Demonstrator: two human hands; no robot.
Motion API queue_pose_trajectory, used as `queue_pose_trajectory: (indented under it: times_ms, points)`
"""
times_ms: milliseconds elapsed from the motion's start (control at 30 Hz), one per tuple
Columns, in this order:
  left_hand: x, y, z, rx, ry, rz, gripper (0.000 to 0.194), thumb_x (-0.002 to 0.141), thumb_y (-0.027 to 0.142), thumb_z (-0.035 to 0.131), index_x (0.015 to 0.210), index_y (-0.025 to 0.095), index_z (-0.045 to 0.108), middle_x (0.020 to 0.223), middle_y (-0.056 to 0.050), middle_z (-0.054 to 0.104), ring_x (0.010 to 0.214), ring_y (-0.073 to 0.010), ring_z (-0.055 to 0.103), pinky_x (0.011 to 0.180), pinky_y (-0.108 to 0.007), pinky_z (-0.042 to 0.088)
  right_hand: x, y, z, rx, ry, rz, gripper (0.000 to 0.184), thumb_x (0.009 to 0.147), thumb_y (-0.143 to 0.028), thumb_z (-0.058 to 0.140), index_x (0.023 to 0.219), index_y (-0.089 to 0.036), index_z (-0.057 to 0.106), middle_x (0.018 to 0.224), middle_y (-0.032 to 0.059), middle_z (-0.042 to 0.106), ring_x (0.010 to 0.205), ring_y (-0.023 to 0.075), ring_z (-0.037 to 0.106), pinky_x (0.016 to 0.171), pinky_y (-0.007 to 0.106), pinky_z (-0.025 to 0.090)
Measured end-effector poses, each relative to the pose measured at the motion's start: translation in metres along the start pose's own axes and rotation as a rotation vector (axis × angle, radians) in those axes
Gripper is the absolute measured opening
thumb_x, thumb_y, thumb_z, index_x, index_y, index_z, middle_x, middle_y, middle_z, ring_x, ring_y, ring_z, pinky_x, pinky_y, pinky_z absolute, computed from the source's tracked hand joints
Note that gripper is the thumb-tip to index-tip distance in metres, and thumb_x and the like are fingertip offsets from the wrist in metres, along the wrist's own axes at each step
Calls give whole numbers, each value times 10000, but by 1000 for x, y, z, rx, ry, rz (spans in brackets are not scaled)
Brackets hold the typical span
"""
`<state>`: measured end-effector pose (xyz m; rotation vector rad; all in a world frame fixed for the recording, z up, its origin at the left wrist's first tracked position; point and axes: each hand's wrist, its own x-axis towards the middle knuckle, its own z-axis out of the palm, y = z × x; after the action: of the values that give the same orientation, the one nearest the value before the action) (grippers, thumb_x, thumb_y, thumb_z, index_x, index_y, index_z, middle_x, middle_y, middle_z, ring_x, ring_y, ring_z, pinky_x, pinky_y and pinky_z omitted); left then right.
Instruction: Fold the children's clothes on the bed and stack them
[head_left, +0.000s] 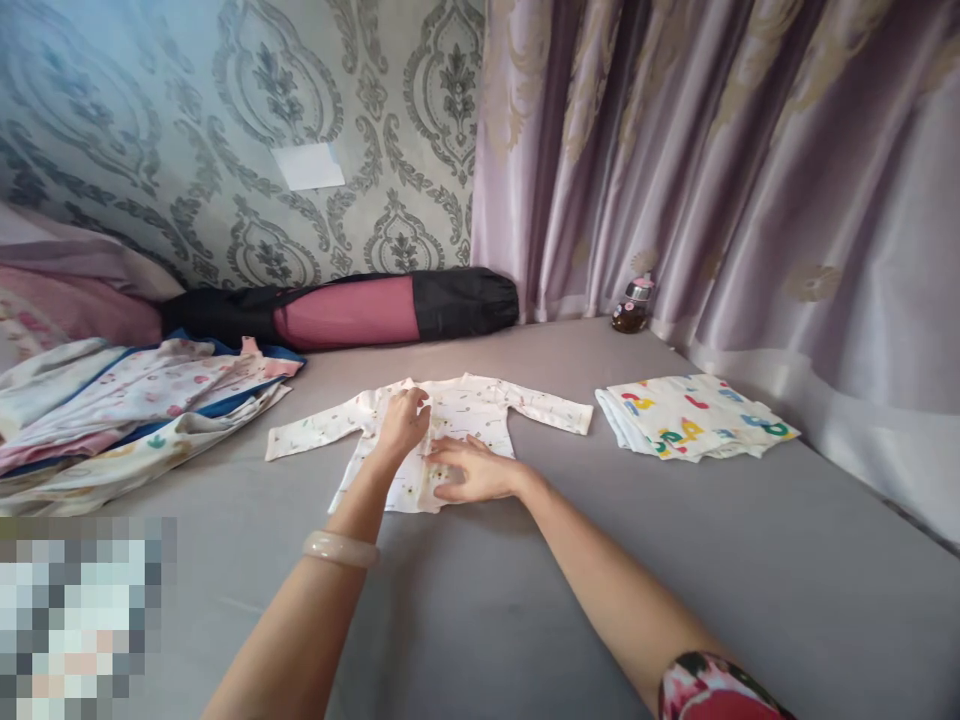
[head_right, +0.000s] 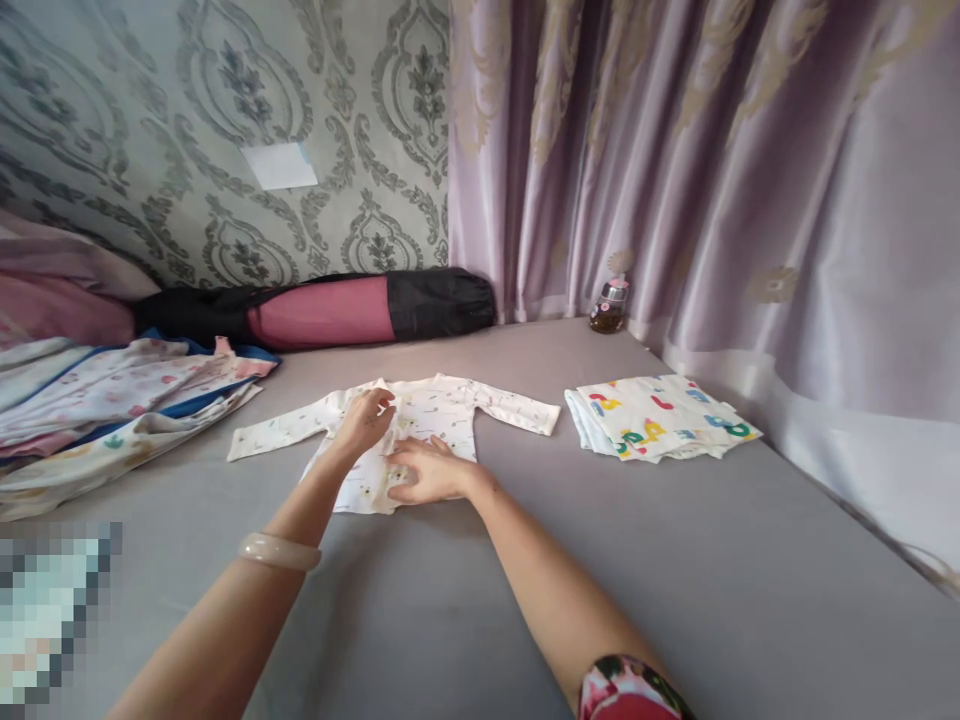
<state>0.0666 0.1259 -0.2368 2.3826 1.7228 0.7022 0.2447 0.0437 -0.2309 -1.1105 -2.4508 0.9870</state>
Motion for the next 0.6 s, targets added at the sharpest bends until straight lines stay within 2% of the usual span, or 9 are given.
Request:
queue_pose_trajectory:
  times_ms: [67,100,200,267,333,400,500,600]
  points:
    - [9,12,13,-57,-50,82,257,828,169,459,1038,155,607,985,-106,668,962,-227,612,940,-382,459,-2,13,-19,194,57,30,370,877,-357,540,1193,-213,668,1241,51,663,1165,209,590,1013,348,429]
    - [12,17,19,-73,-70,119,270,827,164,459,1051,151,608,1007,-108,668,978,-228,610,950,-383,456,-4,21,-30,267,135,78,330,897,-339,497,1114,-199,701,1097,39,719,1041,197,646,930,330,480]
    - [22,31,36,-94,-119,198,296,826,155,464,1078,161,619,1088,-109,662,1050,-239,596,986,-394,444,-21,49,-63,260,507,239,287,890,-311,493,977,-167,725,938,32,733,930,192,654,864,310,487]
    - [28,39,46,-99,-143,225,290,832,165,473,1076,177,630,1133,-101,657,1095,-248,585,1006,-400,438,-38,67,-80,90,713,487,275,888,-258,472,988,-184,717,961,48,726,944,201,643,866,313,471]
    - [35,46,55,-111,-160,247,276,840,164,470,1055,182,642,1138,-98,661,1110,-247,585,1019,-396,436,-54,82,-90,-117,756,737,300,883,-209,458,1054,-184,704,1047,103,706,1027,250,621,887,353,456]
    - [42,53,64,-137,-151,267,274,849,158,456,1045,164,647,1135,-113,664,1122,-241,585,1034,-387,432,-67,93,-92,-264,703,898,345,861,-175,465,1133,-161,677,1129,163,666,1108,305,582,905,398,444]
    - [48,60,77,-183,-121,263,300,862,168,450,1096,143,636,1178,-128,652,1156,-231,574,1059,-371,420,-77,102,-87,-402,652,942,418,814,-156,478,1199,-133,640,1212,216,596,1168,350,529,910,444,441]
    - [48,63,84,-214,-94,243,349,874,182,443,1177,146,612,1228,-115,640,1178,-218,563,1075,-358,411,-82,108,-82,-462,688,911,434,780,-197,508,1189,-130,637,1206,237,583,1143,338,541,899,441,452]
